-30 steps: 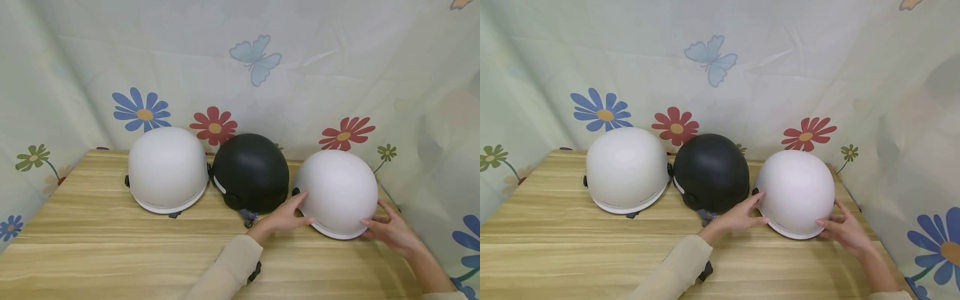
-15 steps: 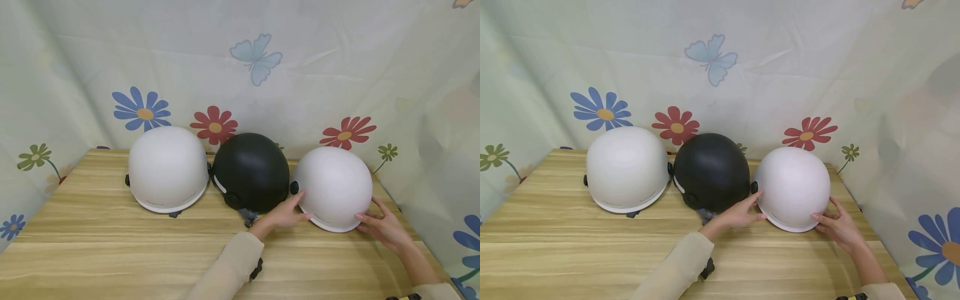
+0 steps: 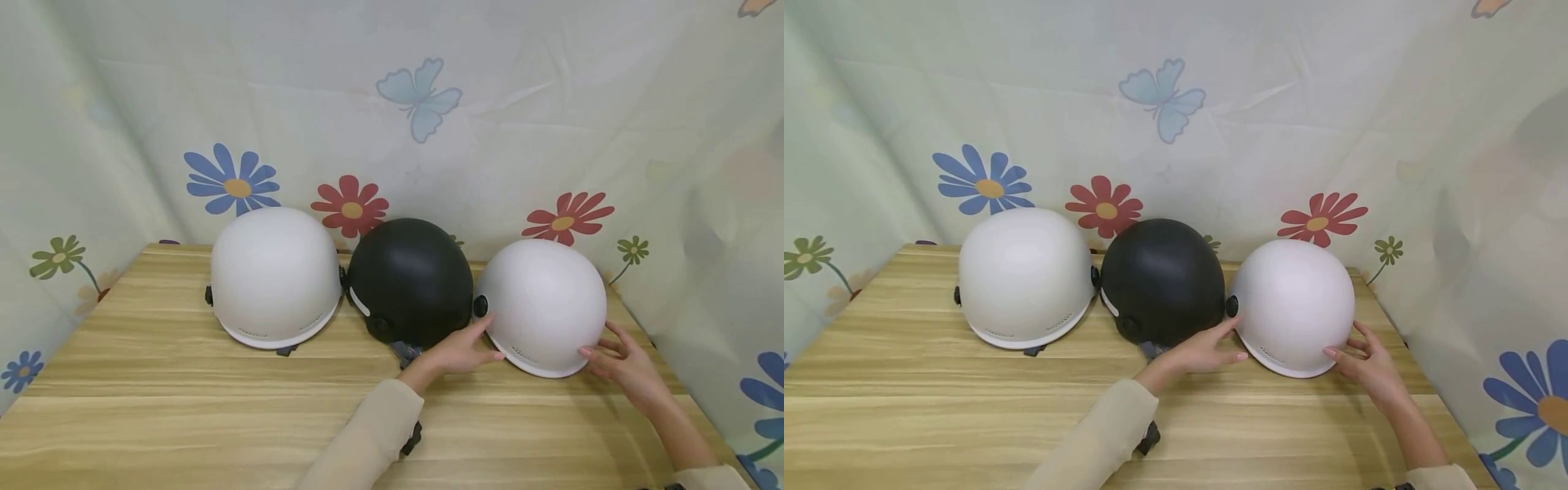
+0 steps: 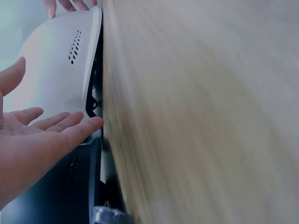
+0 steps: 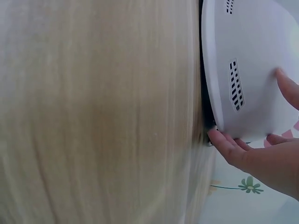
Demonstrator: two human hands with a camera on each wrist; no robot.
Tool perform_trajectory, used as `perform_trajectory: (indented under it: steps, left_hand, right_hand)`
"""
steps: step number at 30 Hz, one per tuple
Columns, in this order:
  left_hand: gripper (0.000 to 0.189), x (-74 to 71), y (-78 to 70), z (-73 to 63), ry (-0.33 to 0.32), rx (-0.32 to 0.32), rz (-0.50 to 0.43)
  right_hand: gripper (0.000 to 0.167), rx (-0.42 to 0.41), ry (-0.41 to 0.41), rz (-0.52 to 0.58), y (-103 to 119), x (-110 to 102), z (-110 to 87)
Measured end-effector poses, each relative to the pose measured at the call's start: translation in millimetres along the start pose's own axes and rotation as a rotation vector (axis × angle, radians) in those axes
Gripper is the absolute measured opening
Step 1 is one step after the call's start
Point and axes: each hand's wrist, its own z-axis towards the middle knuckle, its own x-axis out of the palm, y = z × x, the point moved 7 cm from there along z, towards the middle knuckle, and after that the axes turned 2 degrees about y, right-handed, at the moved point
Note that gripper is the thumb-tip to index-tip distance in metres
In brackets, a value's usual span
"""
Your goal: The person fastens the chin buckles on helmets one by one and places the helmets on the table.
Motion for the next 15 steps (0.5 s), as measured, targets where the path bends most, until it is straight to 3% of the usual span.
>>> perform_trajectory:
  steps: [3, 8, 13, 15]
  left_hand:
    - [0.070, -1.7, -0.5, -5.2, 0.023, 0.007, 0.044]
    - [0.066, -7.2, 0.5, -13.4, 0.028, -0.001, 0.111]
    - [0.058, -12.4, 5.4, -20.6, 0.023, -0.043, 0.109]
    - [0.056, -13.2, 7.1, -23.4, 0.028, -0.050, 0.110]
  right_hand:
    - [0.087, -0.006, -0.026, -0.092, 2, -1, -1.6]
    - [0.087, -0.024, -0.080, -0.133, 9, -2, -5.3]
    - [0.072, -0.141, -0.221, -0.148, 24, -5, -11.9]
    - [0.061, -0.215, -0.244, -0.074, 29, -5, -14.5]
